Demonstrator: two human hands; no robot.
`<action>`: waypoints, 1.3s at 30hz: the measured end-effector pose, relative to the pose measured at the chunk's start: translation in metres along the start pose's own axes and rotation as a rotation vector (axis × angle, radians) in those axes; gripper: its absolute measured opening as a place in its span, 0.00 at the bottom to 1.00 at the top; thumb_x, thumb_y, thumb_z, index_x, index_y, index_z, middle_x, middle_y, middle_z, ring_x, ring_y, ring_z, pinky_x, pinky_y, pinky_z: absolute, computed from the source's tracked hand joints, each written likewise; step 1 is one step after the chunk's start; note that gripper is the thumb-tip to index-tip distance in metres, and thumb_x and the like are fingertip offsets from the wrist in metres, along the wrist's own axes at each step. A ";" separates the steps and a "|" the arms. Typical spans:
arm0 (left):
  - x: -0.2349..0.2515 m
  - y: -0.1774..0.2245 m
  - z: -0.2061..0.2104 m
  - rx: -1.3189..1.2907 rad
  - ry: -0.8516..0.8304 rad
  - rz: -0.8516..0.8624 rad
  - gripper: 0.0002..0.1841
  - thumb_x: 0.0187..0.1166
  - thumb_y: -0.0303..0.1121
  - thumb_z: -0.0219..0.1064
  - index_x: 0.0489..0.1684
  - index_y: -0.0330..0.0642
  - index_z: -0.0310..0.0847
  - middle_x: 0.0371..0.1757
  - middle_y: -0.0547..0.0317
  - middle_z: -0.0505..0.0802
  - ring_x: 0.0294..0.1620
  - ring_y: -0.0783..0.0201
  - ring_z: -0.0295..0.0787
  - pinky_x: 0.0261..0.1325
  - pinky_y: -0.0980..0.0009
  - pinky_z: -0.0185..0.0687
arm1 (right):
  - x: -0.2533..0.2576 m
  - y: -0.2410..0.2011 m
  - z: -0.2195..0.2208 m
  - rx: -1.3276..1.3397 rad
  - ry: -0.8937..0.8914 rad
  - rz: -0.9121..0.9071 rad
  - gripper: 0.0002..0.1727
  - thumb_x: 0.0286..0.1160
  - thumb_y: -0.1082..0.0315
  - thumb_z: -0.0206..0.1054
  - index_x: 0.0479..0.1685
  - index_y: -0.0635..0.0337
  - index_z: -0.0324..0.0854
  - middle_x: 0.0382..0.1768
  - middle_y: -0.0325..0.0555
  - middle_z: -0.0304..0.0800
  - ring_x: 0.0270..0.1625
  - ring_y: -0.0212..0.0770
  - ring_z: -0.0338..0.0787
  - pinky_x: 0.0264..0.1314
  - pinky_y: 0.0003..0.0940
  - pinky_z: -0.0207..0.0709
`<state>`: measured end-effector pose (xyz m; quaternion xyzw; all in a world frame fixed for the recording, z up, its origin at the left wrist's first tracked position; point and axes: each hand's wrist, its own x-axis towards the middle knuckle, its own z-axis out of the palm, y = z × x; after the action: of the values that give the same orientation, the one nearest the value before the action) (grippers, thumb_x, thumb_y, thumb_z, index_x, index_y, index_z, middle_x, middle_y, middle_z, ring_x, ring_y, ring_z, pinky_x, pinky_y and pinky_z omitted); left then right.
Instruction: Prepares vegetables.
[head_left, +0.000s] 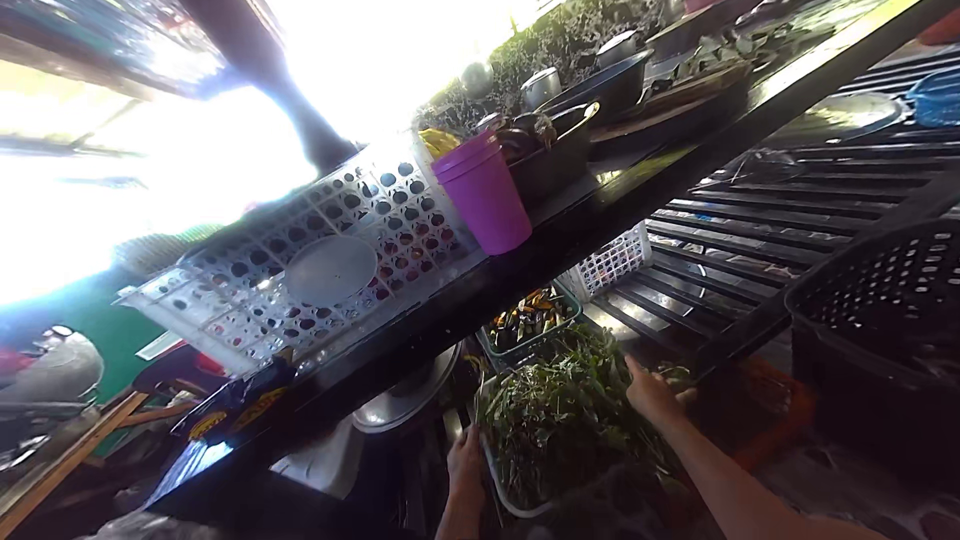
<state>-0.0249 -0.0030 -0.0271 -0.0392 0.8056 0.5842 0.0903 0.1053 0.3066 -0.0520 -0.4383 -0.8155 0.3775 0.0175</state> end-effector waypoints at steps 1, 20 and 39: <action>-0.004 0.009 -0.006 -0.007 0.016 0.009 0.19 0.91 0.42 0.58 0.61 0.35 0.85 0.44 0.46 0.90 0.39 0.56 0.83 0.44 0.57 0.79 | 0.000 0.000 -0.001 -0.014 -0.020 0.003 0.36 0.87 0.70 0.50 0.96 0.36 0.52 0.81 0.55 0.77 0.89 0.66 0.63 0.84 0.85 0.26; -0.105 0.110 -0.021 -0.124 -0.540 -0.376 0.16 0.93 0.46 0.52 0.62 0.47 0.78 0.33 0.62 0.84 0.28 0.68 0.83 0.35 0.71 0.82 | -0.029 -0.026 -0.028 0.238 0.214 -0.219 0.26 0.88 0.65 0.58 0.85 0.54 0.71 0.84 0.63 0.70 0.88 0.76 0.56 0.76 0.91 0.35; -0.166 0.205 -0.010 0.541 -0.924 0.054 0.15 0.92 0.36 0.57 0.66 0.38 0.77 0.44 0.58 0.87 0.40 0.70 0.84 0.46 0.73 0.82 | -0.072 -0.030 -0.032 0.316 0.013 -0.533 0.22 0.89 0.62 0.60 0.76 0.64 0.78 0.73 0.68 0.80 0.76 0.67 0.79 0.78 0.67 0.67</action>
<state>0.1024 0.0452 0.1990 0.2674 0.8044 0.3142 0.4275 0.1403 0.2636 0.0115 -0.2034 -0.8327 0.4791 0.1890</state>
